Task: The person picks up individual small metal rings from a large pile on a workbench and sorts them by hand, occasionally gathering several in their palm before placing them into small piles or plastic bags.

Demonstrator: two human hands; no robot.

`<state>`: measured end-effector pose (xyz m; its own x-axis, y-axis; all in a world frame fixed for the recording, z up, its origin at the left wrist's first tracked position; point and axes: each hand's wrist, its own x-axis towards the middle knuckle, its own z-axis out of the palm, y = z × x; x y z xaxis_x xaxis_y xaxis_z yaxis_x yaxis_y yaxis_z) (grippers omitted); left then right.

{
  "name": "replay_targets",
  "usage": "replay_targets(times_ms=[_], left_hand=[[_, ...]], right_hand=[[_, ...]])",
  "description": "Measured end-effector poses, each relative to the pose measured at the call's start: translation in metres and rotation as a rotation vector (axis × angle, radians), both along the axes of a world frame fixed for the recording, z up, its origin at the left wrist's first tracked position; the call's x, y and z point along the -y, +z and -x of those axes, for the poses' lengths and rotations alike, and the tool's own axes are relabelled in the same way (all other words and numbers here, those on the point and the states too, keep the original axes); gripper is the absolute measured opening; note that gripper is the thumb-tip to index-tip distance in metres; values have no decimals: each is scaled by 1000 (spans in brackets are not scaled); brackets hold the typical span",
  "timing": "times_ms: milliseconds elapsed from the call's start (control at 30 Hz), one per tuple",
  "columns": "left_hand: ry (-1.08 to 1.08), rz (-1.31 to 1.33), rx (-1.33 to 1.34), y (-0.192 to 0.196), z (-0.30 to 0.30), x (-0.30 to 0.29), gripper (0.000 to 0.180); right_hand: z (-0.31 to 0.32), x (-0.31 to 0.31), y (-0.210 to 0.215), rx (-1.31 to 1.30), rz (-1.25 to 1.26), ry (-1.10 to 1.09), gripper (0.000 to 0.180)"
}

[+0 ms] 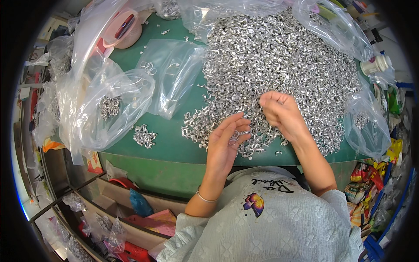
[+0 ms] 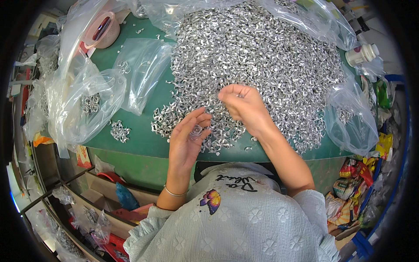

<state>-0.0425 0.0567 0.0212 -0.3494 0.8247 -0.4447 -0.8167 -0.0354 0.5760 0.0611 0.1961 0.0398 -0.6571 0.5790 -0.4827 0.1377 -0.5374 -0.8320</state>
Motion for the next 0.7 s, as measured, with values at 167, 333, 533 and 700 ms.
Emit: replay_targets(times_ms=[167,333,533,700], left_hand=[[-108,-40,238,3,-7,-5,33],[-297,-115,313,-14,-19,4,32],[-254,88,256,2,-33,-2,28],[-290,-52,388,-13,-37,10,27]], right_hand=[[-21,24,15,172,-548,253,11],[-64,13,11,210,-603,174,25],[-77,3,2,508,-1105,-53,13],[-72,12,11,475,-1021,205,14]])
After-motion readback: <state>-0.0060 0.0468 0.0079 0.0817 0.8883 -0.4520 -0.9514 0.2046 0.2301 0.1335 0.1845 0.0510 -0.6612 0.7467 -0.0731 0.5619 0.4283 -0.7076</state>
